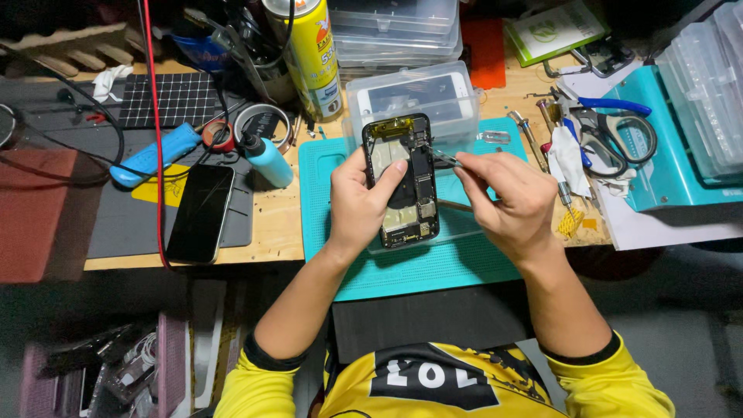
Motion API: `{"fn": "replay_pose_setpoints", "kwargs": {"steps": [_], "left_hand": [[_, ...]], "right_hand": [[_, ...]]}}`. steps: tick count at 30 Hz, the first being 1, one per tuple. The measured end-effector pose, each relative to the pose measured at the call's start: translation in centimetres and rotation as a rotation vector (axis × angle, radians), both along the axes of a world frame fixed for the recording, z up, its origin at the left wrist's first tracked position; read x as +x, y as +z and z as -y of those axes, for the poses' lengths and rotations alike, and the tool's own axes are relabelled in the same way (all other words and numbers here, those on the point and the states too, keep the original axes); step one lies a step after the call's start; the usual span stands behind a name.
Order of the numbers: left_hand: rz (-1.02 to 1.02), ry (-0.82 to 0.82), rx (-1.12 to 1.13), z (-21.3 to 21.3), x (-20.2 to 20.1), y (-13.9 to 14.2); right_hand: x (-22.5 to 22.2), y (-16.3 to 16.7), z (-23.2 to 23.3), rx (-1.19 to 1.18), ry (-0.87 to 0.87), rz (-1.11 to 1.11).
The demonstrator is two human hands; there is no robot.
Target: The person repairs a smartphone at a workbench, holding the opened phone in one hand while using a screwdriver and tweezers with the other to unscrew and remove internal components. They lift out a small part, set it on the mat, and continue prying and adjusting components inside the phone body.
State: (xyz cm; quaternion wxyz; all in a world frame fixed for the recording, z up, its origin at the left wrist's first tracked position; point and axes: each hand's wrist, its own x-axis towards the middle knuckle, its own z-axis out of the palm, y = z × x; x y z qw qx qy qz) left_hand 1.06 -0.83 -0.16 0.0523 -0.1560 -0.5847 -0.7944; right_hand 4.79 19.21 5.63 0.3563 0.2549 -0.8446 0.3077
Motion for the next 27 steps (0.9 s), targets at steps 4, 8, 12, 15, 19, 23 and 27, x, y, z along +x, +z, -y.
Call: {"fn": "replay_pose_setpoints", "kwargs": {"steps": [4, 8, 12, 15, 19, 23, 27], "left_hand": [[0.023, -0.020, 0.021, 0.12, -0.15, 0.16], [0.020, -0.029, 0.010, 0.05, 0.07, 0.35], [0.008, -0.003, -0.029, -0.09, 0.30, 0.44], [0.006, 0.007, -0.028, -0.03, 0.32, 0.43], [0.008, -0.014, -0.003, 0.01, 0.18, 0.35], [0.038, -0.058, 0.041, -0.04, 0.00, 0.37], [0.136, -0.097, 0.130, 0.19, -0.24, 0.51]], "right_hand": [[0.14, 0.05, -0.22, -0.020, -0.023, 0.009], [0.13, 0.13, -0.09, 0.010, 0.014, -0.011], [-0.09, 0.07, 0.01, 0.053, -0.002, -0.032], [0.02, 0.03, -0.18, 0.014, -0.012, -0.018], [0.23, -0.06, -0.52, -0.005, -0.027, -0.008], [0.17, -0.26, -0.64, -0.064, -0.046, 0.060], [0.35, -0.81, -0.94, -0.127, -0.106, 0.132]]}}
